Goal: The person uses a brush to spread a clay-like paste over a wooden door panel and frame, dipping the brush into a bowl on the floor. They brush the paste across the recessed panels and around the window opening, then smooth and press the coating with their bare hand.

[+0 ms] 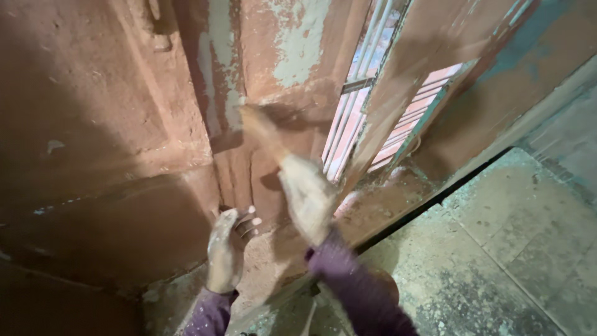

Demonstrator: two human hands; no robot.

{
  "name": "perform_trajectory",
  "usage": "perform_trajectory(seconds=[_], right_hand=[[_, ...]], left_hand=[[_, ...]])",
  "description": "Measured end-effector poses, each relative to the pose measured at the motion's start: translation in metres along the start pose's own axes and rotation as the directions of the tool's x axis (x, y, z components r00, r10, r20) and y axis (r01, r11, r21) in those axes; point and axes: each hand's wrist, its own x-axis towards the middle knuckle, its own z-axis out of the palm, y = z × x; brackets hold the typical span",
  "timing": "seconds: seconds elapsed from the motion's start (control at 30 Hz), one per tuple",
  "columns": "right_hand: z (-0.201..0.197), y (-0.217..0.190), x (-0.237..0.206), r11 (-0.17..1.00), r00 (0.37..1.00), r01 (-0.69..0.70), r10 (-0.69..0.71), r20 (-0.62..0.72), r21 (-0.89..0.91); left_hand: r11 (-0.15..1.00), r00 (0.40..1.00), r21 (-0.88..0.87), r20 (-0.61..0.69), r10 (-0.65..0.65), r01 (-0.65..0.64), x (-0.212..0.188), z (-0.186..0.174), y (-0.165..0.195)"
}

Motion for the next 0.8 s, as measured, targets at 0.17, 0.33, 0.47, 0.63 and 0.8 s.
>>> perform_trajectory(seconds=[0.17, 0.33, 0.47, 0.63, 0.8], right_hand=[[-0.05, 0.025, 0.067, 0.979, 0.971, -0.074, 0.026, -0.239, -0.191], [0.002, -0.008, 0.033, 0.975, 0.981, 0.191, -0.186, -0.055, 0.11], [-0.002, 0.002, 0.014, 0.989, 0.995, 0.093, -0.095, 0.018, 0.112], [-0.061, 0.061, 0.07, 0.983, 0.972, -0.102, 0.066, -0.227, -0.155], [-0.015, 0.021, 0.032, 0.985, 0.997, -0.014, 0.026, -0.07, 0.17]], left_hand=[[0.997, 0.994, -0.029, -0.085, 0.066, -0.068, -0.011, -0.024, 0.001], [0.999, 0.998, -0.039, -0.066, 0.015, -0.018, -0.007, -0.013, -0.02], [0.999, 0.996, -0.048, -0.086, -0.024, 0.02, -0.009, -0.017, -0.028], [0.992, 0.996, -0.11, -0.075, 0.046, -0.054, -0.022, -0.032, -0.029], [0.998, 0.995, -0.055, -0.096, 0.001, -0.006, -0.019, -0.022, -0.041]])
